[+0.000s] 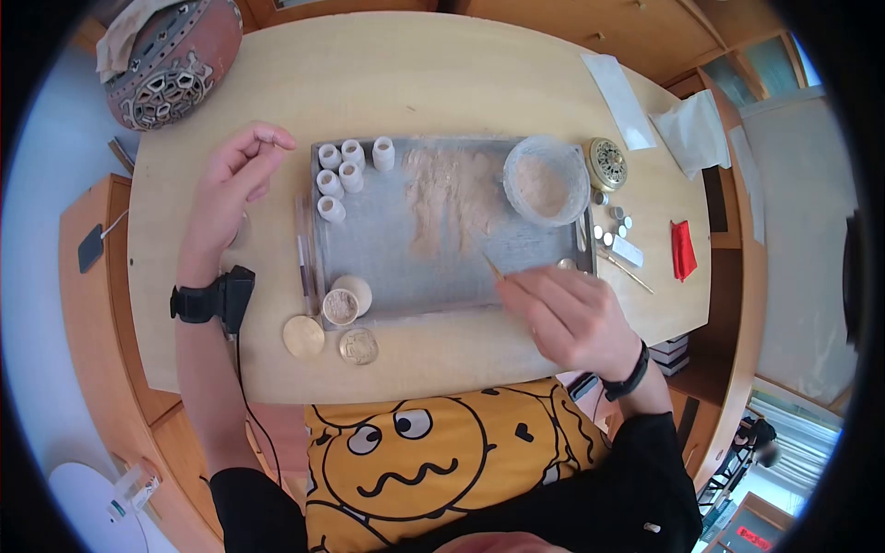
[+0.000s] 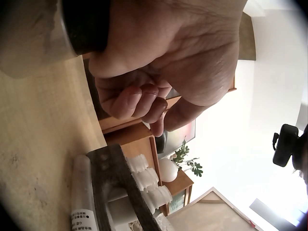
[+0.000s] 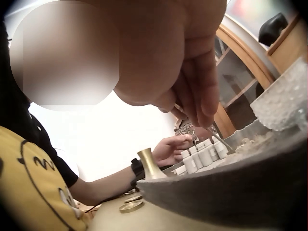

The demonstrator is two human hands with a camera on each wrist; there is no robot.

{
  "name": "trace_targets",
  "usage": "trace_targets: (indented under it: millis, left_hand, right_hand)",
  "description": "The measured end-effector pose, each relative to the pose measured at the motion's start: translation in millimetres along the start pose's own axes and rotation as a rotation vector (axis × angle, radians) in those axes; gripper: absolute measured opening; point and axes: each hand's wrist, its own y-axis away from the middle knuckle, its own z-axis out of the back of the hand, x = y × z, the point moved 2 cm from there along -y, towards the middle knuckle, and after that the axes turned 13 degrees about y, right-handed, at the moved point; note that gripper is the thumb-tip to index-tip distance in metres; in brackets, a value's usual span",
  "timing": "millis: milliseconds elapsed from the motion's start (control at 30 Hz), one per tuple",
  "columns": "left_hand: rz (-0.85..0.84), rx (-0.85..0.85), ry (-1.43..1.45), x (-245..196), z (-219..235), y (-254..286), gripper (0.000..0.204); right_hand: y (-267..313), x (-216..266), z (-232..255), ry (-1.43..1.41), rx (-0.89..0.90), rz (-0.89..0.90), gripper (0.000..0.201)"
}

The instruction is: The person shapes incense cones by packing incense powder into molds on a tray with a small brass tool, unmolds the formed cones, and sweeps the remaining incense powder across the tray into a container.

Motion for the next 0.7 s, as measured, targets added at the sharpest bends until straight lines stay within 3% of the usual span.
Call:
trace_targets:
  millis: [200, 433, 567, 700]
  left_hand:
    - [-0.016, 0.04, -0.005, 0, 3, -1, 0.014]
    - [-0.024, 0.009, 0.038, -1, 0, -1, 0.013]
    - [-0.033, -0.003, 0.035, -3, 0, 0, 0.013]
    - [-0.013, 0.012, 0.013, 0, 2, -1, 0.013]
  right_hand:
    - [17, 24, 2, -0.011, 0.038, 0.072, 0.03]
    - [-10, -10, -25, 0.045, -0.048, -0.031, 0.029]
    - [-15, -19, -15, 0.019, -0.078, -0.025, 0.029]
    - [2, 7, 4, -0.021, -0.008, 0.044, 0.028]
